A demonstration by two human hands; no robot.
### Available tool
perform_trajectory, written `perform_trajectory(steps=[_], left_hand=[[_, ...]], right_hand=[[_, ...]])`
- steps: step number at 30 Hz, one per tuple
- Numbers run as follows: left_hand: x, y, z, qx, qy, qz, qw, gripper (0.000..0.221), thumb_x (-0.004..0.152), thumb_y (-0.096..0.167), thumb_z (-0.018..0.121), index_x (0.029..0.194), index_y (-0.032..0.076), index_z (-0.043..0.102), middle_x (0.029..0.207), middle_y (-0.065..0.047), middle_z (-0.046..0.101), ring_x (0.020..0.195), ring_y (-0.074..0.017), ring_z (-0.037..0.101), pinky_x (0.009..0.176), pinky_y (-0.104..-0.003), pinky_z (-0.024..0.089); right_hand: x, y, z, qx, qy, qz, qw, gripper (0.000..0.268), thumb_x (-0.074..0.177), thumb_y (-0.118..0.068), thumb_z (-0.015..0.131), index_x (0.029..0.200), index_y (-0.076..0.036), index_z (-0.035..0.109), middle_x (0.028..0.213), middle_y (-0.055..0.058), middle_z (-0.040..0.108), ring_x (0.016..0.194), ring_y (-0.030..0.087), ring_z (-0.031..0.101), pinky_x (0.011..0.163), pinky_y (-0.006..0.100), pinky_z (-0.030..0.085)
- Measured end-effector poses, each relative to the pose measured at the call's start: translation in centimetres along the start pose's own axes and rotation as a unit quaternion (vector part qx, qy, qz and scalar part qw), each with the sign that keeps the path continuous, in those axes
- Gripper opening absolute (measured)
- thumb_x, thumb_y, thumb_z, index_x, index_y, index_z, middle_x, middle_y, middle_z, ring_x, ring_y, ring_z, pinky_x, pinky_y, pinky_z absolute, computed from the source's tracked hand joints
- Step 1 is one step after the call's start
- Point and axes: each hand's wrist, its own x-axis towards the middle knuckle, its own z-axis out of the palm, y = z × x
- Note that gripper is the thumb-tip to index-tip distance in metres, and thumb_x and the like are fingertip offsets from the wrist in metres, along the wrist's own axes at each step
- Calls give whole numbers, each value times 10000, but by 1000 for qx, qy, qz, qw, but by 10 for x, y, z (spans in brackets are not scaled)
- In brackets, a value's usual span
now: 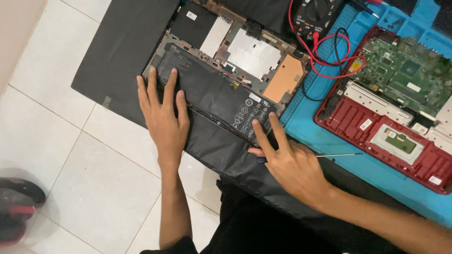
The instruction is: The person removes the battery from a disassembled laptop and places it aside. They then use a screwdriver to remove screws from the motherboard and lift it out of the chassis. Finally, they use a multimeter to test the motherboard's electrical connections.
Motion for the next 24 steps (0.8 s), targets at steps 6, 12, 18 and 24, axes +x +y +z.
perform_trajectory(steps=[6, 12, 18, 24], left_hand=[[4, -1, 0, 17, 3, -3, 1000, 363, 1114, 239, 563, 1468, 202, 634, 1633, -131, 421, 1561, -414, 274, 1267, -561, 280], [22, -7, -8, -12, -22, 6, 1000, 401, 1114, 295, 580, 1490, 155, 595, 1651, -196, 362, 1553, -466, 243, 1248, -558, 265], [44, -12, -15, -38, -31, -43, 998, 429, 1093, 328, 590, 1482, 148, 584, 1637, -259, 320, 1525, -482, 259, 1218, -550, 256], [64, -17, -10, -72, -40, -24, 996, 443, 1091, 351, 582, 1486, 149, 570, 1643, -272, 307, 1517, -480, 302, 1223, -544, 277]], right_hand=[[6, -4, 8, -29, -15, -7, 999, 643, 962, -461, 613, 1429, -22, 555, 1367, 332, 584, 494, 153, 649, 507, 273, 573], [24, -6, 13, -7, 6, 0, 1000, 612, 964, -449, 599, 1400, -22, 565, 1365, 353, 566, 518, 187, 668, 515, 295, 576], [54, -14, 19, -7, 15, 12, 1000, 549, 1002, -412, 566, 1365, 0, 583, 1332, 377, 570, 504, 220, 687, 478, 302, 571], [87, -19, 23, -4, -11, 38, 999, 556, 988, -407, 563, 1364, 2, 561, 1342, 388, 546, 509, 249, 715, 429, 319, 572]])
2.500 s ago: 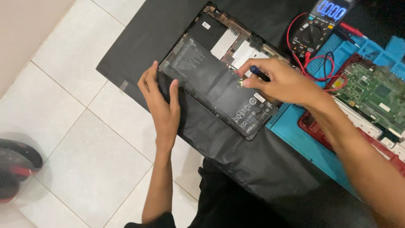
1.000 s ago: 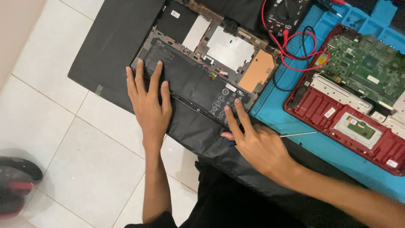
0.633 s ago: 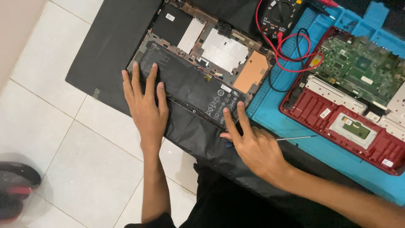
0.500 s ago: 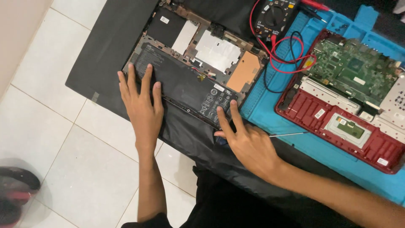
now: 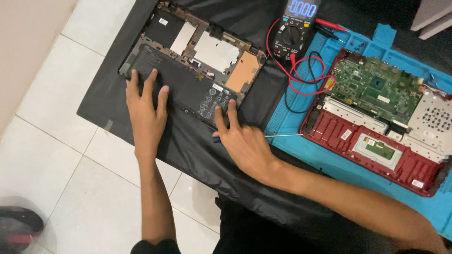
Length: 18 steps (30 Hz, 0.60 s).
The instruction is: The person removes the battery from a disassembled laptop and places it aside. They then use a screwdriver to remove screws from the motherboard and lift it out of the chassis. Finally, they use a multimeter to test the motherboard's electrical connections.
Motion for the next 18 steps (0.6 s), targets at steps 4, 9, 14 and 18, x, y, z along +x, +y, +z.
perform_trajectory(steps=[4, 9, 14, 18], left_hand=[[35, -8, -3, 9, -14, 16, 1000, 433, 1086, 352, 591, 1463, 139, 594, 1615, -272, 362, 1475, -496, 332, 1181, -536, 326], [78, -26, 0, -52, -48, 75, 995, 377, 1085, 335, 611, 1386, 110, 637, 1548, -262, 478, 1312, -429, 587, 1061, -473, 482], [99, -8, -2, -72, -74, 141, 985, 379, 1055, 293, 671, 1371, 83, 655, 1507, -278, 502, 1280, -439, 595, 986, -466, 502], [98, -12, 2, -49, -99, 150, 982, 383, 1020, 272, 691, 1352, 83, 656, 1468, -270, 542, 1235, -435, 611, 906, -456, 511]], right_hand=[[27, 3, 6, 13, -12, 28, 999, 517, 1010, -355, 563, 1378, 8, 547, 1375, 387, 523, 517, 271, 724, 442, 336, 580], [59, 18, 18, 63, 24, 78, 995, 513, 950, -239, 642, 1371, 30, 525, 1377, 425, 492, 618, 370, 737, 482, 413, 593], [78, 33, 25, 92, 23, 113, 989, 647, 777, -18, 645, 1404, 41, 496, 1414, 446, 430, 712, 414, 737, 578, 459, 608], [65, 32, -9, 172, 88, 82, 978, 668, 720, 47, 632, 1375, 39, 502, 1398, 429, 405, 607, 431, 702, 552, 504, 582]])
